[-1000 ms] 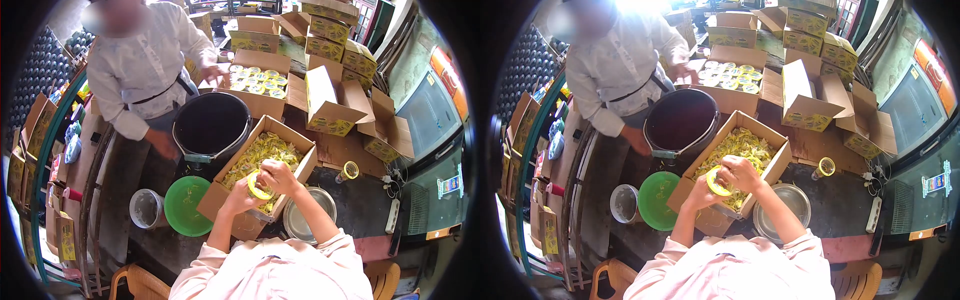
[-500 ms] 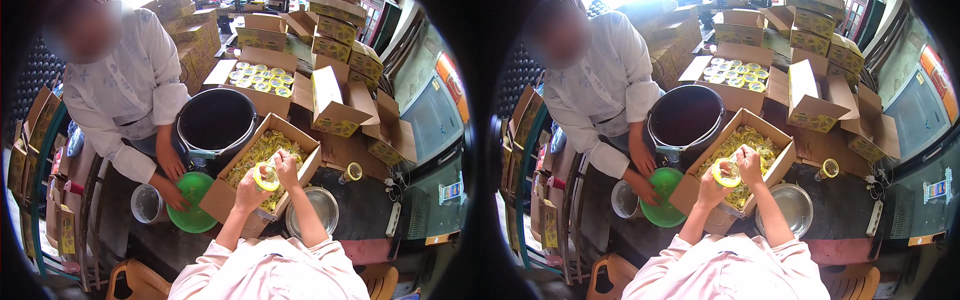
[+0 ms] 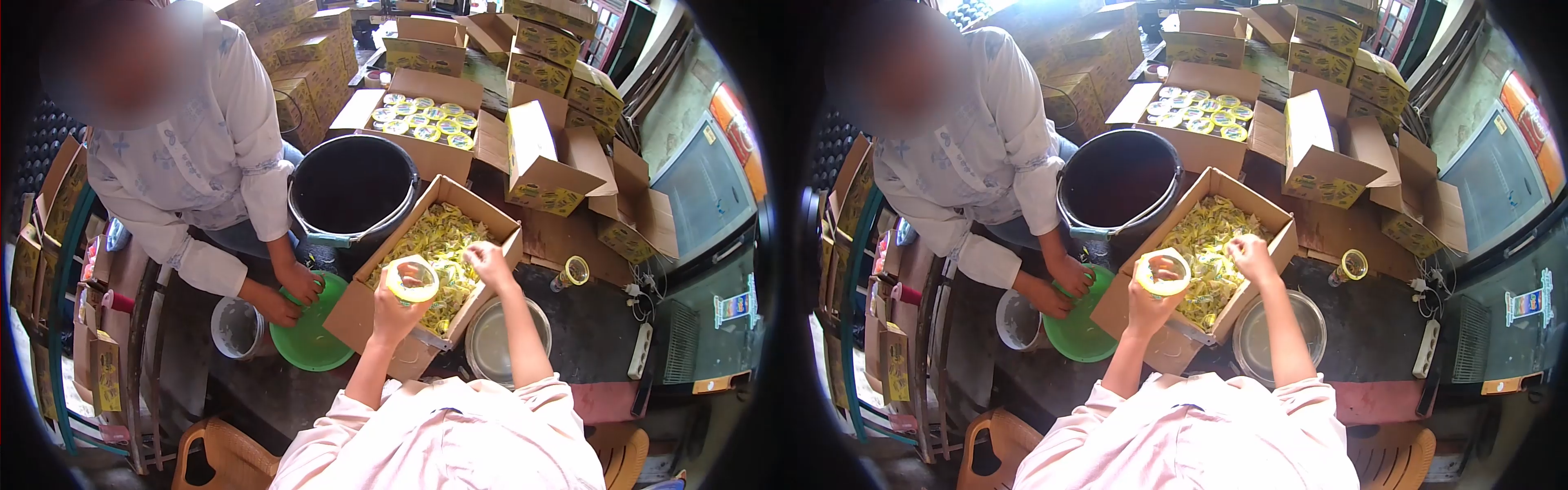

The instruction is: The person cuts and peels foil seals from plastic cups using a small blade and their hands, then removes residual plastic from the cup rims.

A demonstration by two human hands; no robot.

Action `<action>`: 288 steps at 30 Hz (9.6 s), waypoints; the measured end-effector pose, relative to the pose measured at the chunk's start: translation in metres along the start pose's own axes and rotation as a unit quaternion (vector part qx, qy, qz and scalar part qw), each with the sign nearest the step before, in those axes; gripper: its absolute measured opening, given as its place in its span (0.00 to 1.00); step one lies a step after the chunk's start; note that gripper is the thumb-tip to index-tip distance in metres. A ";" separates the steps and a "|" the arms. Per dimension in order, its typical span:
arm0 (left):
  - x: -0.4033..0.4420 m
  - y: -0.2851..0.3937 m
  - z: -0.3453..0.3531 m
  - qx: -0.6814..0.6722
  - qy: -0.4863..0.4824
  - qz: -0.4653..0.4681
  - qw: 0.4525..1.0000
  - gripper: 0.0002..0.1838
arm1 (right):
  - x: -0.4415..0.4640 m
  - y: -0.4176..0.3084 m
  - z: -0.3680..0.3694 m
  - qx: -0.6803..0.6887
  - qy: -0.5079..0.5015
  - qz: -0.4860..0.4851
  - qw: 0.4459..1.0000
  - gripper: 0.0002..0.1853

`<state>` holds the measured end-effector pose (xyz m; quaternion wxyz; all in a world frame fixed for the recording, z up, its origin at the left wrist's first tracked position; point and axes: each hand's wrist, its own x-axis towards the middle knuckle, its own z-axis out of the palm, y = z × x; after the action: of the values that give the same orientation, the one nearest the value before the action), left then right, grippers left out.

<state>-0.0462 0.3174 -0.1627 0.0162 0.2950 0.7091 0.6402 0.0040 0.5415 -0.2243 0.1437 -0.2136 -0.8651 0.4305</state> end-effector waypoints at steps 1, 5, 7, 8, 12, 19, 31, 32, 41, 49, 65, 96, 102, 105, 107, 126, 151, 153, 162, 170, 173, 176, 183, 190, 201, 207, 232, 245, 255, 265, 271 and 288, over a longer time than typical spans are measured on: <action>-0.002 0.001 0.001 -0.040 -0.006 -0.037 0.998 0.23 | -0.004 -0.008 -0.001 -0.076 -0.032 -0.018 0.996 0.10; -0.001 -0.007 -0.008 0.049 -0.084 0.046 0.994 0.28 | -0.009 -0.030 -0.004 -0.153 -0.094 -0.029 0.983 0.12; 0.000 -0.009 -0.013 -0.007 -0.091 0.003 0.996 0.30 | -0.006 -0.040 -0.008 -0.123 -0.089 -0.033 0.988 0.11; 0.000 -0.009 -0.013 -0.036 -0.096 -0.018 0.995 0.31 | -0.007 -0.046 -0.013 -0.134 -0.054 -0.066 0.987 0.10; 0.001 0.001 -0.017 -0.029 -0.092 -0.031 0.995 0.33 | -0.010 -0.064 -0.017 -0.026 0.006 -0.111 0.993 0.10; -0.003 0.002 -0.013 0.082 -0.062 0.025 0.994 0.35 | -0.035 -0.131 -0.029 -0.017 -0.017 -0.175 0.984 0.12; -0.007 0.015 -0.012 0.185 -0.046 0.050 0.980 0.36 | -0.049 -0.125 -0.002 -0.131 0.049 -0.268 0.953 0.04; -0.007 0.016 -0.012 0.190 -0.048 0.047 0.979 0.36 | -0.049 -0.125 -0.002 -0.132 0.051 -0.268 0.953 0.04; -0.005 0.024 -0.010 0.236 -0.051 0.079 0.967 0.33 | -0.050 -0.127 -0.003 -0.158 0.041 -0.260 0.952 0.04; -0.005 0.020 -0.011 0.285 -0.049 0.126 0.949 0.28 | -0.045 -0.119 -0.002 0.038 0.023 -0.208 0.977 0.04; 0.007 0.032 -0.036 0.193 0.021 0.130 0.972 0.29 | -0.045 -0.099 -0.037 0.221 0.020 -0.049 0.974 0.07; -0.002 0.047 -0.041 -0.029 -0.202 0.043 0.978 0.32 | -0.050 -0.171 -0.033 -0.060 -0.024 -0.375 0.925 0.11; -0.005 0.041 -0.040 -0.053 -0.220 -0.022 0.974 0.34 | -0.051 -0.167 -0.022 -0.098 -0.017 -0.436 0.894 0.09; -0.005 0.038 -0.041 -0.031 -0.219 -0.018 0.975 0.32 | -0.052 -0.163 -0.019 -0.118 -0.026 -0.443 0.888 0.09; -0.004 0.046 -0.042 -0.042 -0.225 -0.021 0.973 0.30 | -0.052 -0.163 -0.021 -0.144 -0.035 -0.443 0.884 0.08; 0.005 0.033 -0.025 -0.086 -0.233 0.017 0.969 0.31 | -0.042 -0.141 -0.015 0.138 -0.022 -0.199 0.970 0.08; -0.006 0.042 -0.008 0.190 -0.029 0.019 0.981 0.33 | -0.061 -0.144 -0.015 0.005 -0.055 -0.176 0.983 0.12; -0.002 0.040 -0.012 0.176 -0.033 0.030 0.983 0.31 | -0.062 -0.142 -0.020 0.040 -0.088 -0.164 0.982 0.12; 0.012 0.057 -0.039 0.080 -0.171 0.060 0.980 0.29 | -0.060 -0.142 -0.040 0.096 -0.230 -0.192 0.949 0.14; 0.016 0.042 -0.051 0.035 -0.248 0.091 0.964 0.30 | -0.061 -0.143 -0.040 0.139 -0.317 -0.190 0.919 0.16; 0.016 0.033 -0.053 0.021 -0.265 0.098 0.959 0.30 | -0.064 -0.143 -0.039 0.206 -0.353 -0.164 0.898 0.17; 0.014 0.029 -0.052 0.018 -0.257 0.128 0.958 0.30 | -0.065 -0.141 -0.039 0.208 -0.356 -0.138 0.900 0.17; 0.008 0.038 -0.044 0.081 -0.222 0.088 0.968 0.28 | -0.069 -0.151 -0.032 -0.094 -0.112 -0.266 0.953 0.17; 0.008 0.032 -0.036 0.076 -0.272 0.081 0.956 0.27 | -0.059 -0.155 -0.016 -0.241 -0.014 -0.434 0.868 0.11; 0.010 0.045 -0.034 0.049 -0.301 0.048 0.951 0.27 | -0.052 -0.142 -0.010 -0.201 -0.014 -0.424 0.883 0.08; 0.013 0.039 -0.026 0.056 -0.258 0.091 0.960 0.28 | -0.044 -0.139 -0.014 -0.017 -0.031 -0.375 0.926 0.08; 0.004 0.026 -0.004 0.187 -0.003 0.113 0.976 0.25 | 0.018 -0.065 0.027 0.140 0.231 -0.150 0.951 0.12; -0.039 0.034 -0.038 0.118 0.043 0.091 0.988 0.28 | -0.013 -0.030 0.006 0.000 -0.050 -0.074 0.996 0.12; -0.071 0.023 -0.063 0.111 0.055 0.076 0.989 0.28 | -0.036 -0.021 0.021 -0.156 0.015 -0.106 0.982 0.11; -0.037 0.012 -0.104 0.048 -0.023 0.067 0.996 0.33 | -0.059 -0.034 0.060 -0.183 0.084 -0.020 0.979 0.16; -0.023 -0.020 -0.130 0.017 -0.060 0.056 0.996 0.35 | -0.073 -0.044 0.063 -0.121 0.112 0.055 0.985 0.15; -0.064 -0.027 -0.118 -0.062 -0.017 0.007 0.998 0.36 | -0.176 -0.004 0.078 0.113 0.179 0.139 0.968 0.07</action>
<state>-0.0508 0.1831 -0.1890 0.0420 0.3097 0.6655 0.6778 0.1220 0.3997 -0.2782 0.2577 -0.3875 -0.7331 0.4960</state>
